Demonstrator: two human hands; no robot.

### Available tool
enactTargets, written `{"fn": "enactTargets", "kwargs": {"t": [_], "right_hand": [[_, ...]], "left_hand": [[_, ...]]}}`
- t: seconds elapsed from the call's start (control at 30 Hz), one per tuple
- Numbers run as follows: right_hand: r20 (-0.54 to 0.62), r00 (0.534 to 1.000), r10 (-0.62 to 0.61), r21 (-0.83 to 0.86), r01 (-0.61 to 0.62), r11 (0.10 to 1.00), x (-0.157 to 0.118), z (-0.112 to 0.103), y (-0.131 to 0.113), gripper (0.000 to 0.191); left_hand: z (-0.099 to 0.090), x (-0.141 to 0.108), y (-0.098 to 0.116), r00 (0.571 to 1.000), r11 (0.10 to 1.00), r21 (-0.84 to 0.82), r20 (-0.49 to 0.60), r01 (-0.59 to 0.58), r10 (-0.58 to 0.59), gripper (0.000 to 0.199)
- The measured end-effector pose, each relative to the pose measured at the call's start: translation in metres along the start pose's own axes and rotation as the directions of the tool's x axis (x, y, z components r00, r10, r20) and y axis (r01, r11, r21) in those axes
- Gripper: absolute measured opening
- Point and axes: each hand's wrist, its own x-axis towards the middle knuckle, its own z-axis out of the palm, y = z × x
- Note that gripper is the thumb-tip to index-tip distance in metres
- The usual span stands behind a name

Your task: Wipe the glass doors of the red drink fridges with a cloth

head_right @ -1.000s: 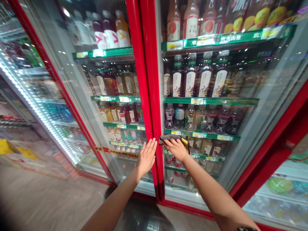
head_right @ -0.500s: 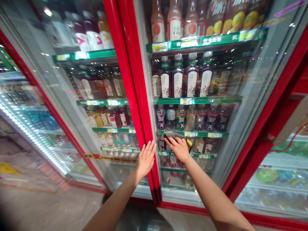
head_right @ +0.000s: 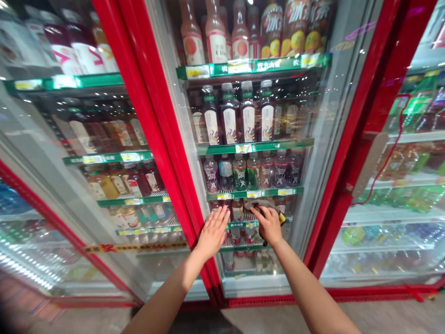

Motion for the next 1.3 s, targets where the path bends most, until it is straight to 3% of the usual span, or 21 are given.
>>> {"fn": "enactTargets", "kwargs": {"t": [0.13,0.27,0.33,0.43,0.5,0.6,0.7,0.8,0.9,0.97,1.03,1.1,1.17,1.23,1.3], "right_hand": [[0.043,0.999,-0.022,0.036,0.021,0.999,-0.024,0.004,-0.006,0.056],[0.099,0.994,-0.041,0.05,0.036,0.998,-0.012,-0.005,0.014,0.056],[0.014,0.994,0.11,0.035,-0.111,0.993,-0.009,-0.014,0.032,0.052],[-0.166,0.911,0.377,0.032,-0.378,0.925,-0.02,-0.021,0.046,0.043],[-0.199,0.879,0.434,0.031,-0.437,0.899,-0.032,-0.018,0.04,0.04],[-0.154,0.897,0.415,0.043,-0.414,0.909,-0.036,-0.01,0.03,0.038],[-0.121,0.91,0.397,0.058,-0.393,0.918,-0.026,-0.012,0.042,0.037],[-0.196,0.855,0.48,0.05,-0.48,0.876,-0.023,-0.024,0.065,0.037],[-0.263,0.795,0.547,0.044,-0.557,0.83,-0.034,-0.029,0.071,0.033],[-0.231,0.821,0.522,0.049,-0.526,0.849,-0.04,-0.026,0.066,0.029],[-0.162,0.876,0.454,0.065,-0.449,0.891,-0.041,-0.023,0.064,0.027],[-0.136,0.903,0.407,0.083,-0.399,0.913,-0.038,-0.023,0.072,0.028],[-0.197,0.878,0.437,0.093,-0.427,0.899,-0.037,-0.026,0.088,0.027],[-0.292,0.812,0.505,0.098,-0.5,0.861,-0.044,-0.028,0.104,0.023],[-0.322,0.783,0.532,0.097,-0.532,0.841,-0.055,-0.027,0.113,0.021]], "left_hand": [[0.008,0.009,0.01,0.999,0.998,-0.024,-0.011,-0.053,0.053,0.088],[0.012,0.019,0.019,0.994,0.993,-0.042,-0.025,-0.11,0.109,0.086],[0.013,0.024,0.024,0.991,0.99,-0.05,-0.034,-0.134,0.132,0.083],[0.015,0.032,0.032,0.985,0.984,-0.061,-0.051,-0.169,0.166,0.082],[0.016,0.037,0.037,0.98,0.978,-0.069,-0.061,-0.195,0.191,0.082],[0.019,0.045,0.045,0.969,0.966,-0.081,-0.07,-0.244,0.239,0.084],[0.022,0.052,0.051,0.959,0.956,-0.091,-0.077,-0.28,0.273,0.084],[0.027,0.06,0.056,0.959,0.954,-0.103,-0.077,-0.28,0.273,0.083],[0.035,0.069,0.059,0.961,0.957,-0.097,-0.074,-0.272,0.266,0.083],[0.042,0.075,0.063,0.962,0.96,-0.08,-0.083,-0.268,0.261,0.081],[0.051,0.08,0.068,0.963,0.966,-0.055,-0.108,-0.252,0.245,0.078],[0.061,0.083,0.074,0.966,0.976,-0.021,-0.147,-0.216,0.211,0.073],[0.07,0.085,0.078,0.966,0.984,0.011,-0.19,-0.179,0.177,0.068],[0.079,0.086,0.082,0.961,0.988,0.034,-0.226,-0.153,0.157,0.068],[0.087,0.088,0.083,0.958,0.99,0.044,-0.251,-0.134,0.141,0.071]]}}
